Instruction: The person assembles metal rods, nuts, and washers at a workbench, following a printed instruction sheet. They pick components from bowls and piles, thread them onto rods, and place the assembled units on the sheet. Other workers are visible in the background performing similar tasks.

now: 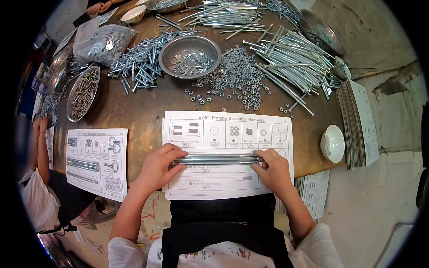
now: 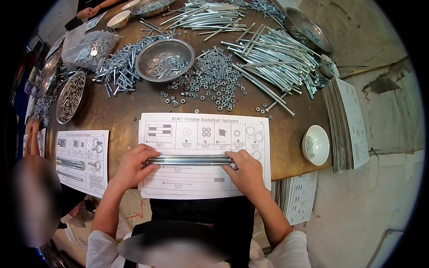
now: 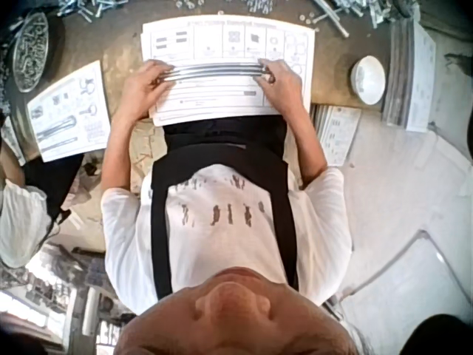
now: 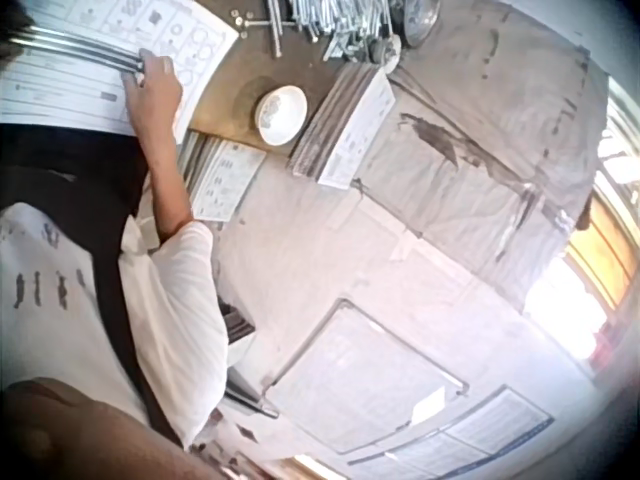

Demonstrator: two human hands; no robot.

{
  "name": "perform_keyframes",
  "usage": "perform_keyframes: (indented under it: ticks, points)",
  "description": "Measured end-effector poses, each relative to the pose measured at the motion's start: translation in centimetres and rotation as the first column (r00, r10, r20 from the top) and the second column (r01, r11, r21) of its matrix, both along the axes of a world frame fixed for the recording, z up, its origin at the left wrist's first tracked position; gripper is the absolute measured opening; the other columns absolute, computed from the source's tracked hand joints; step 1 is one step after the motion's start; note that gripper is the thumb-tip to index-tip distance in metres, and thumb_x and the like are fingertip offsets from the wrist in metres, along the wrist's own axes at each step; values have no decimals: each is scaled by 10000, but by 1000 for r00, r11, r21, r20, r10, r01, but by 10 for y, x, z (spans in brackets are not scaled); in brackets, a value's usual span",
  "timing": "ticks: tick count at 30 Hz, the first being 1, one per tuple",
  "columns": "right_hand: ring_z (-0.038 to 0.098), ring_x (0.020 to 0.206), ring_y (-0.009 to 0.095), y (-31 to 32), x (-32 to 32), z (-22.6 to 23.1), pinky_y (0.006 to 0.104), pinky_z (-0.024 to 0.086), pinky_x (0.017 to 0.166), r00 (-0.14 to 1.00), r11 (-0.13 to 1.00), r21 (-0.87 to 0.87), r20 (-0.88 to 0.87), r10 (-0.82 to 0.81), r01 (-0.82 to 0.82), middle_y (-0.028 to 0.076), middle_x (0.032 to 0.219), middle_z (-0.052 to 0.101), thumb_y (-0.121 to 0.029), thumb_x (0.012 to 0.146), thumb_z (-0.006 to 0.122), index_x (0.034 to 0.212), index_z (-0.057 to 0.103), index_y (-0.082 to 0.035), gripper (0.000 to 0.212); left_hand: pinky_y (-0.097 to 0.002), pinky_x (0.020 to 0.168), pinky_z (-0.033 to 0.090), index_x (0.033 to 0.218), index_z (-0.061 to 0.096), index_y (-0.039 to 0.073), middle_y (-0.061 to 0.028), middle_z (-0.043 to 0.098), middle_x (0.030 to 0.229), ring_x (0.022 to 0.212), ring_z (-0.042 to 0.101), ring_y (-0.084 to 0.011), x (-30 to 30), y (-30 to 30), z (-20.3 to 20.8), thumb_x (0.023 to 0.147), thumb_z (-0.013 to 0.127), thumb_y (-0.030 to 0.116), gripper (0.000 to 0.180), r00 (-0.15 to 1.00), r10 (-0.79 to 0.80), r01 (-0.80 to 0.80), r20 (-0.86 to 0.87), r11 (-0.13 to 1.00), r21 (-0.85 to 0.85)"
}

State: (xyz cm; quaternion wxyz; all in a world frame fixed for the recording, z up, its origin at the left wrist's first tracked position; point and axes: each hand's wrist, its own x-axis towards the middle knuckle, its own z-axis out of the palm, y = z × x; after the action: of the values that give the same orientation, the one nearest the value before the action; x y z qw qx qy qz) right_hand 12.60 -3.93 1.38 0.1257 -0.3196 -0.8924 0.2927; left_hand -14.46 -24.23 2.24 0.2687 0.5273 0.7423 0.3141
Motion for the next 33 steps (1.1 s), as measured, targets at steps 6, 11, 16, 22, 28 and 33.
perform_keyframes:
  ticks: [6,11,16,22,28,33]
  points:
    - [622,636,214,2,1,-5,333,503,590,999,999,40,-6,32,-32,74,817,618,-130,768,767,1036,692,-60,287,-335,699,525,1090,676,77,-77,635,1046,797,648,-251,1,2,-6,811,727,137,290,999,23,-21,-46,998,57]
    - [632,657,219,2,1,1,337,501,594,998,999,31,40,38,-39,75,818,620,-151,766,776,1040,695,-79,295,-364,722,533,1060,674,78,-93,635,1047,852,648,-294,-6,1,-9,806,716,137,264,993,-20,31,-118,995,91]
    - [636,671,223,5,1,5,338,511,618,997,998,-11,56,60,-60,77,834,631,-178,765,784,1105,671,-90,369,-348,715,538,1118,678,95,-75,639,1085,807,662,-254,-5,0,-5,848,717,246,312,997,-28,32,-76,998,52]
    - [619,605,206,24,-16,27,327,520,619,991,977,-167,52,-122,129,79,797,641,-169,740,801,1109,649,-20,425,-360,674,511,1164,679,71,-128,662,991,751,640,-253,-76,20,1,874,693,257,345,956,293,-292,1,950,115]
    - [666,800,308,25,-139,33,386,528,705,934,948,-61,-200,296,-313,134,882,665,-106,864,651,1088,645,-43,232,-426,888,489,1117,648,103,-94,613,1117,1078,570,-319,-190,56,-21,809,664,85,309,745,389,-295,-542,921,254]
    - [644,951,331,11,-272,-5,426,514,812,863,874,232,-185,470,-427,165,1092,632,-70,900,523,1187,591,-18,300,-435,772,494,988,639,106,-95,638,977,934,603,-321,-203,69,-20,786,712,126,216,755,256,-193,-604,966,170]
